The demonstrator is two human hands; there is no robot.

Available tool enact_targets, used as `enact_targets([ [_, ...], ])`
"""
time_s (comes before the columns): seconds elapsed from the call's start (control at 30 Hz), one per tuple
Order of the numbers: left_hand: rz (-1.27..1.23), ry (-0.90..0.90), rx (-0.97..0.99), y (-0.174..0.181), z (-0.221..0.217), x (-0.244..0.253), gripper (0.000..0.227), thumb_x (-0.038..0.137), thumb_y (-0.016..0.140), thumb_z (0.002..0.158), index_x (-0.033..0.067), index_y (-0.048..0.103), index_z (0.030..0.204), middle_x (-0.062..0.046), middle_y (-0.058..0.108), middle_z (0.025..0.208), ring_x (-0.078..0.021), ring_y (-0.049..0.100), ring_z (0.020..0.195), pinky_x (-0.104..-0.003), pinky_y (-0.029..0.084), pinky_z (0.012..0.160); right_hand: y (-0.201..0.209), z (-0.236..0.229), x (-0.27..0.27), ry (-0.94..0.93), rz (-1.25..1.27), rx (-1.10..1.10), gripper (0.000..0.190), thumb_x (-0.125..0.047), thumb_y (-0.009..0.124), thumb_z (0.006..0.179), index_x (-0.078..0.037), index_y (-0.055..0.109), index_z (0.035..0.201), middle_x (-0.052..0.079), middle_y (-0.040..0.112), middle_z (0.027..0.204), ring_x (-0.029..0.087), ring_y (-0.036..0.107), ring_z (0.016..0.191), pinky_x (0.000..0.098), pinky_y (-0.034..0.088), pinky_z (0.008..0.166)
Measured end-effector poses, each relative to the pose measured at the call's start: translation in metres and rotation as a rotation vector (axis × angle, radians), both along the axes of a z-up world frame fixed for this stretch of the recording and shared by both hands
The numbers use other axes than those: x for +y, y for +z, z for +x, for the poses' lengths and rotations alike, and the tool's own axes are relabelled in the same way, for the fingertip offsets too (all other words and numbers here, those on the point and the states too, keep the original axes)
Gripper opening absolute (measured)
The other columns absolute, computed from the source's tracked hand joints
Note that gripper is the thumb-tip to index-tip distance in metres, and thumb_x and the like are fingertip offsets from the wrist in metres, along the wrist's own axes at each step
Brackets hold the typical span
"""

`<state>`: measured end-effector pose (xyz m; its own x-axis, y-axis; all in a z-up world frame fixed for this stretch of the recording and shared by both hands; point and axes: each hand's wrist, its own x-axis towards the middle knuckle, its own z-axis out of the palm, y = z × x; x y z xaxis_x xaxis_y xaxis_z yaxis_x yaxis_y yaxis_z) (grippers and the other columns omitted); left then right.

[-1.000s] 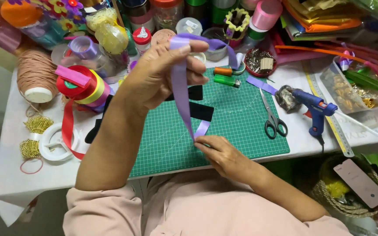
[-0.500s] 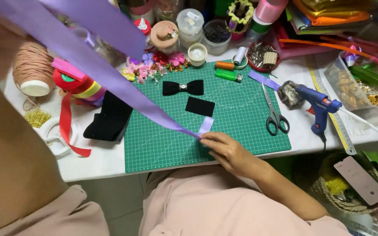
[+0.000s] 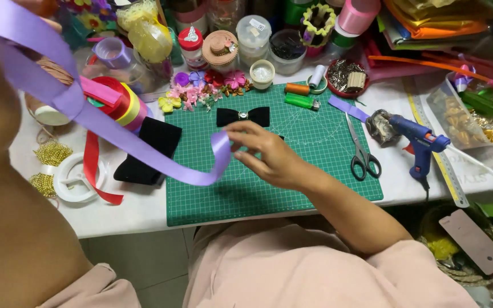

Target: Assembling a decorative bow using black and purple ribbons, a glue gun, and small embellishments.

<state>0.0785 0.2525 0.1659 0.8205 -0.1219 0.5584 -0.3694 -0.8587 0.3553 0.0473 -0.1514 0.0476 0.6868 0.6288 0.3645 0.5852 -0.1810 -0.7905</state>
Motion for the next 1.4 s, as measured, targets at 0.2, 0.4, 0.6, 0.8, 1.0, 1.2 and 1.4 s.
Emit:
enact_targets([
  [0.2,0.137,-0.188,-0.350,-0.003,0.022,-0.090,0.041,-0.006,0.050,0.104,-0.0079,0.071,0.139,-0.023,0.074,0.120,-0.0391,0.059,0.104,-0.047,0.044,0.084,-0.002,0.090,0.078,0.119,0.176,-0.104,0.041,-0.014,0.048,0.113,-0.010,0.047,0.154,0.012,0.044,0.160,0.032,0.046,0.149,0.0483,0.050,0.119],
  [0.4,0.600,0.068,-0.084,-0.134,0.056,-0.103,0.060,-0.012,0.061,0.088,0.0052,0.062,0.146,-0.026,0.066,0.136,-0.0456,0.052,0.137,-0.071,0.025,0.114,-0.064,0.133,0.080,-0.084,-0.380,0.027,0.063,-0.004,0.061,0.097,-0.004,0.039,0.156,0.026,0.024,0.165,0.044,0.029,0.151,0.0515,0.024,0.125],
  [0.6,0.509,-0.034,0.166,-0.194,0.017,-0.115,0.055,-0.006,0.054,0.090,-0.0004,0.059,0.145,-0.030,0.057,0.143,-0.0478,0.045,0.143,-0.076,0.029,0.109,-0.031,0.117,-0.022,-0.224,-0.289,-0.074,0.036,0.000,0.064,0.092,-0.004,0.070,0.127,0.023,0.070,0.119,0.044,0.071,0.104,0.0526,0.055,0.091],
  [0.8,0.399,-0.198,0.240,-0.201,0.010,-0.155,0.064,0.039,0.065,0.091,0.0166,0.055,0.150,-0.024,0.049,0.152,-0.0475,0.031,0.152,-0.084,0.017,0.108,-0.060,0.110,-0.063,-0.307,-0.604,-0.034,0.025,-0.013,0.076,0.087,-0.008,0.077,0.111,0.016,0.077,0.097,0.037,0.076,0.089,0.0495,0.059,0.078],
  [1.0,0.580,-0.060,-0.153,-0.241,0.026,-0.142,0.010,0.016,0.074,0.085,0.0108,0.078,0.093,-0.018,0.071,0.114,-0.0397,0.057,0.136,-0.076,0.030,0.108,-0.053,0.081,-0.049,-0.317,-0.758,0.063,0.033,-0.018,0.085,0.078,-0.008,0.078,0.109,0.012,0.077,0.090,0.034,0.076,0.087,0.0438,0.059,0.079],
  [1.2,0.572,0.069,-0.223,-0.207,0.022,-0.150,0.009,0.003,0.072,0.076,0.0098,0.072,0.081,-0.012,0.068,0.099,-0.0324,0.061,0.121,-0.055,0.037,0.104,-0.061,0.084,-0.038,-0.299,-0.762,0.152,0.033,-0.013,0.088,0.072,-0.008,0.077,0.103,0.012,0.077,0.085,0.035,0.076,0.087,0.0445,0.059,0.077],
  [1.4,0.247,-0.190,0.253,-0.226,0.059,-0.198,0.061,0.021,0.085,0.074,0.0196,0.061,0.130,-0.005,0.065,0.120,-0.0259,0.056,0.129,-0.047,0.036,0.106,-0.042,0.095,-0.053,-0.243,-0.624,0.119,0.017,-0.009,0.078,0.081,-0.002,0.077,0.096,0.026,0.076,0.091,0.051,0.070,0.097,0.0588,0.054,0.087],
])
